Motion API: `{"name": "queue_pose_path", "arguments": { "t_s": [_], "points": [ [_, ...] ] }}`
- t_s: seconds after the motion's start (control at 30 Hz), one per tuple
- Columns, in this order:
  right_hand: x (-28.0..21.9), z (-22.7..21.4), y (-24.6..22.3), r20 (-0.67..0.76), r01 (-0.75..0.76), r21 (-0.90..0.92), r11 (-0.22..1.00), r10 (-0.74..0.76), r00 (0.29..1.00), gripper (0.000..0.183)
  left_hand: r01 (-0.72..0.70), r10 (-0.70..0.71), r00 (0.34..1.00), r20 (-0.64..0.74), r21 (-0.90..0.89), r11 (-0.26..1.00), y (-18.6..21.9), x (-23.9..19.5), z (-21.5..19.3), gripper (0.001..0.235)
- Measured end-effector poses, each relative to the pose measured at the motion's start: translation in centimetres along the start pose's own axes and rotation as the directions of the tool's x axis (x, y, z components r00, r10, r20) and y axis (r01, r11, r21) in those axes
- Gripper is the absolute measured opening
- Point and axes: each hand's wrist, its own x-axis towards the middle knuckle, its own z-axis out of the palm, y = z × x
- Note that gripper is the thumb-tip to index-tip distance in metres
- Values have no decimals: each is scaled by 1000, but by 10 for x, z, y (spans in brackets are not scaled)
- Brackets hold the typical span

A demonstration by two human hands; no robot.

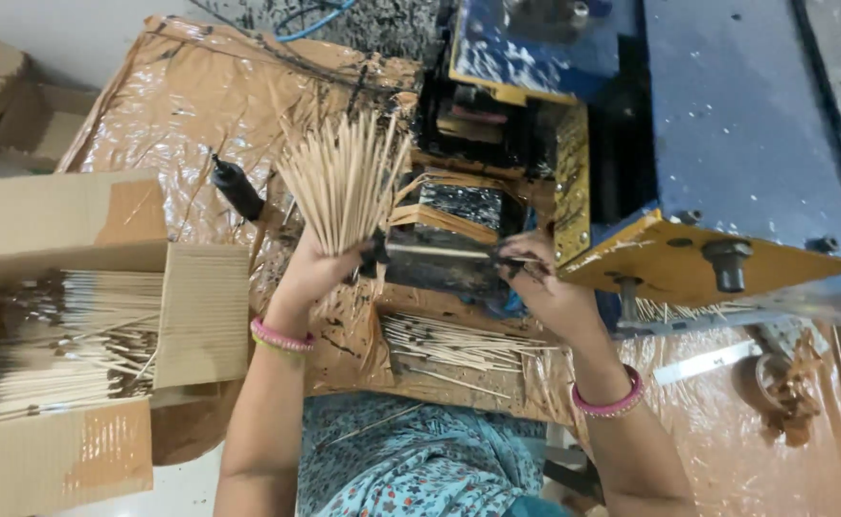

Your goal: Feeding bundles of thin wooden sticks into a manufacturing machine for coating or processing.

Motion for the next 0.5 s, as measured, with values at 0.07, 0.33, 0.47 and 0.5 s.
{"name": "queue_pose_path", "arguments": {
  "t_s": [0.07,0.33,0.47,0.5],
  "points": [
    [31,8,0,360,686,-338,644,-585,727,26,-101,104,980,-172,28,995,-31,27,-23,49],
    [19,3,40,174,359,-843,401,-428,887,37,24,-68,974,-216,-201,979,-52,74,5,28],
    [4,-6,56,-169,-196,-793,576,101,980,27,55,-112,976,-186,-290,955,-73,79,-1,18],
    [11,-15,83,-181,-204,-790,578,98,979,27,58,-112,978,-175,-287,956,-68,78,0,18]
  ]
}}
